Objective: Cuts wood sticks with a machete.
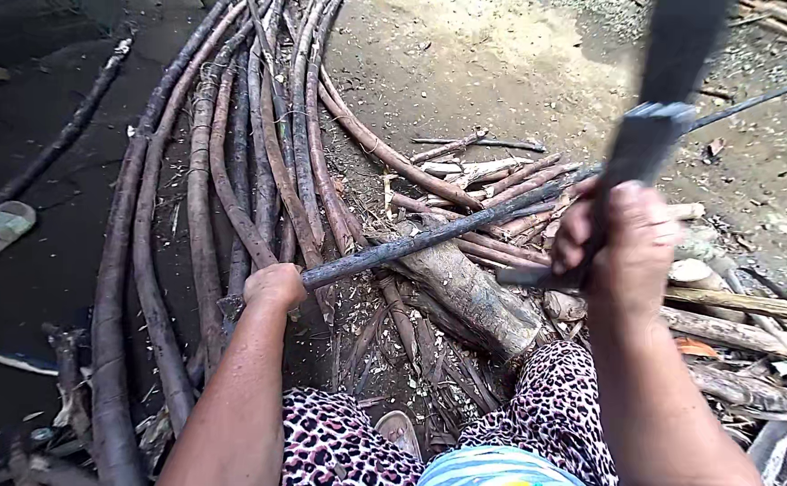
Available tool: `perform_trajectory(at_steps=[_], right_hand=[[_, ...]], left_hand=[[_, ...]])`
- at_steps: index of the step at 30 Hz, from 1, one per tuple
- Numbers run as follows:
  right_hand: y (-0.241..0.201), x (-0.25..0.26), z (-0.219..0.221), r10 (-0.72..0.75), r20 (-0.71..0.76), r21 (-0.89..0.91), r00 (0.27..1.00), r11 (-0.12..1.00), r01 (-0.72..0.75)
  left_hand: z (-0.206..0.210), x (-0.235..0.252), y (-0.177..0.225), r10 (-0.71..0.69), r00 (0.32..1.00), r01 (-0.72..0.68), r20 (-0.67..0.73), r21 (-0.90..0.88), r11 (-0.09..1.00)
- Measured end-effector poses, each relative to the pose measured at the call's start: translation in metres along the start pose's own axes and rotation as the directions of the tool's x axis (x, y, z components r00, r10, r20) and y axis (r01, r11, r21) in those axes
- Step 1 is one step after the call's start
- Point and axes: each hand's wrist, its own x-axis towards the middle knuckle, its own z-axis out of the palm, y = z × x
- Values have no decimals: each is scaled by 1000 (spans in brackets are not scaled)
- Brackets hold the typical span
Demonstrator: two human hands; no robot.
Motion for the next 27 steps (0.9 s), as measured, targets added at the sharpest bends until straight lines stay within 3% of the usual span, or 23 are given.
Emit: perform_trajectory(at_steps=[2, 4, 5, 6, 7, 8, 9, 10, 11, 13, 15, 16, 17, 18, 20, 23, 25, 27], right_hand=[[-3, 30, 4, -256, -144, 70, 956, 961, 268], [12, 35, 13, -298, -261, 85, 918, 940, 329], [30, 19, 18, -204, -261, 33, 943, 975, 220], [58, -11, 24, -31, -222, -68, 974, 998, 16], [95, -50, 29, 213, -146, -198, 966, 950, -240], [131, -90, 33, 498, -38, -348, 866, 806, -479], [160, -120, 38, 727, 30, -453, 686, 622, -639], [179, -137, 44, 852, 61, -503, 520, 477, -721], [186, -141, 50, 906, 70, -480, 417, 397, -782], [175, -138, 52, 951, 138, -249, 278, 305, -919], [153, -122, 49, 920, 349, 99, 175, 150, -984], [141, -116, 53, 882, 443, 234, 158, 57, -971], [130, -111, 60, 870, 471, 270, 144, 13, -963], [122, -106, 67, 881, 454, 207, 133, 41, -978], [110, -97, 72, 907, 368, -45, 203, 235, -971], [80, -82, 63, 843, 342, -336, 415, 522, -784], [50, -65, 55, 724, 348, -400, 595, 689, -605], [19, -46, 48, 480, 354, -346, 803, 865, -364]], left_hand=[[0, 0, 0, -3, 1000, 3, 15, -3, 1000], [2, 0, 0, -12, 1000, 12, 18, 3, 1000], [3, -1, 0, -17, 1000, 17, 19, 6, 1000], [2, -2, 1, -22, 1000, 22, 21, 9, 1000], [1, -3, 1, -23, 999, 23, 22, 11, 1000], [1, -3, 0, -23, 999, 23, 22, 10, 1000], [2, -4, -1, -20, 1000, 20, 21, 9, 1000], [2, -5, 0, -15, 1000, 15, 21, 6, 1000], [2, -6, 0, -16, 1000, 16, 12, -1, 1000], [4, -8, -1, -23, 1000, 23, -17, 6, 1000], [1, -11, 4, -30, 999, 30, -20, 13, 999], [2, -13, 6, -31, 999, 31, -16, 10, 999], [4, -15, 7, -33, 999, 33, -11, 11, 999], [5, -16, 7, -37, 999, 37, -9, 11, 999], [2, -17, 8, -34, 999, 35, -10, 20, 999], [0, -15, 7, -24, 1000, 24, -7, 9, 1000], [4, -12, 5, -24, 1000, 24, -10, -12, 1000], [4, -10, 5, -20, 1000, 20, -11, -26, 999]])
